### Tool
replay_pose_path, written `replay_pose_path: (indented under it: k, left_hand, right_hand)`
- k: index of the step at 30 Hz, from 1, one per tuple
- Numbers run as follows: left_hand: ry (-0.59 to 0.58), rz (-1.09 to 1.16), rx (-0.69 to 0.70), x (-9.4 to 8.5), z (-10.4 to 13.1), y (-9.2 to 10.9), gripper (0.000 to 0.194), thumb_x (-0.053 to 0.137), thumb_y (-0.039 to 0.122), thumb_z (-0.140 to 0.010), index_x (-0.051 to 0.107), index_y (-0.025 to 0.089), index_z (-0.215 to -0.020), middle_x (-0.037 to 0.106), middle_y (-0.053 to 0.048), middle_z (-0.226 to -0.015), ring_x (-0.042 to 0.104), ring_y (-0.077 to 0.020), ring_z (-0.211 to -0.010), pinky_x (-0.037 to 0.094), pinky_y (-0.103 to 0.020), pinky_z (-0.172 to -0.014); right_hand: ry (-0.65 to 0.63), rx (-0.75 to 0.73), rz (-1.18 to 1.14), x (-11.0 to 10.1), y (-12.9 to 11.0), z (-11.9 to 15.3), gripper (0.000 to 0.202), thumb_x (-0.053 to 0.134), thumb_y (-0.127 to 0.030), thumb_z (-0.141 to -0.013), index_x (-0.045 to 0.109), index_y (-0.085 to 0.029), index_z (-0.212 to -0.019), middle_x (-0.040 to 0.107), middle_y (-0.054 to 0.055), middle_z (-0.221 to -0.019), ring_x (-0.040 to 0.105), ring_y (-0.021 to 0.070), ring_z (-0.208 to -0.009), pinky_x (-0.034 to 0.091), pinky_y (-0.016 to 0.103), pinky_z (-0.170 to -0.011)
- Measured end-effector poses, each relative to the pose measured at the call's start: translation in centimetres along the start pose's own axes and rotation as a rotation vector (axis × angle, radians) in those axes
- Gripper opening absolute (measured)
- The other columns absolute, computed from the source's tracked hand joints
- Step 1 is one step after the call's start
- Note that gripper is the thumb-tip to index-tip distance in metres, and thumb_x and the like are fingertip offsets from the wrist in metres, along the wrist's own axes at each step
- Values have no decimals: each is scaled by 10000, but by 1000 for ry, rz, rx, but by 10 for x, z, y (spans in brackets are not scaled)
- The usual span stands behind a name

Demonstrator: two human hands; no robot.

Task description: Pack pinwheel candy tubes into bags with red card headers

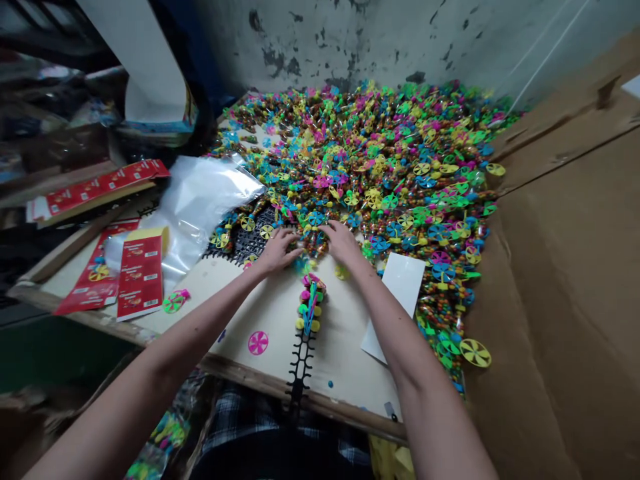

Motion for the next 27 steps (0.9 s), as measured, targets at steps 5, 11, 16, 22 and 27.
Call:
replay_pose_path:
  k: [5, 11, 16, 22, 27]
  left_hand:
    - [-147, 26, 53, -1, 20, 10, 159, 608, 262, -731, 712, 242, -849, 649, -80, -1029, 579, -270, -993, 413, -451, -933]
    - [-48, 213, -20, -26, 37, 7, 312, 494, 87, -660, 709, 227, -838, 691, -52, -884, 625, -216, -865, 488, -361, -833]
    - [225, 367, -82, -66, 59, 17, 257, 515, 135, -725, 679, 211, -907, 698, -47, -913, 636, -193, -873, 500, -333, -825]
    - [230, 304, -54, -88, 113, 37, 277, 529, 144, -749, 619, 218, -999, 675, -48, -974, 635, -176, -885, 516, -309, -791]
    - [215, 227, -26, -80, 159, 45, 258, 514, 134, -758, 598, 223, -986, 652, -43, -898, 626, -171, -836, 516, -320, -793]
  right_hand:
    - [-76, 28, 198, -3, 4, 18, 517, 417, -38, -758, 606, -245, -1193, 570, 120, -1110, 545, 239, -949, 470, 363, -816]
    - [-220, 56, 319, -19, -2, 46, 437, 490, -83, -752, 642, -225, -1137, 581, 135, -988, 566, 243, -839, 450, 328, -722]
    - [-208, 114, 59, -37, -2, 63, 407, 495, -57, -702, 681, -208, -1031, 653, 89, -963, 595, 222, -887, 458, 313, -798]
    - [117, 382, -295, -68, -11, 122, 247, 518, -219, -765, 683, -176, -943, 691, 40, -804, 600, 176, -668, 471, 293, -662]
    - [-75, 419, -482, -56, -44, 201, 304, 527, -335, -801, 670, -210, -1038, 676, 6, -694, 603, 163, -566, 459, 264, -560]
Point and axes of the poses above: each hand's wrist, its own z-axis away from the middle knuckle, its own x-axis out of the palm, y = z × x, the point moved 4 cm from there along -z, towards the middle knuckle
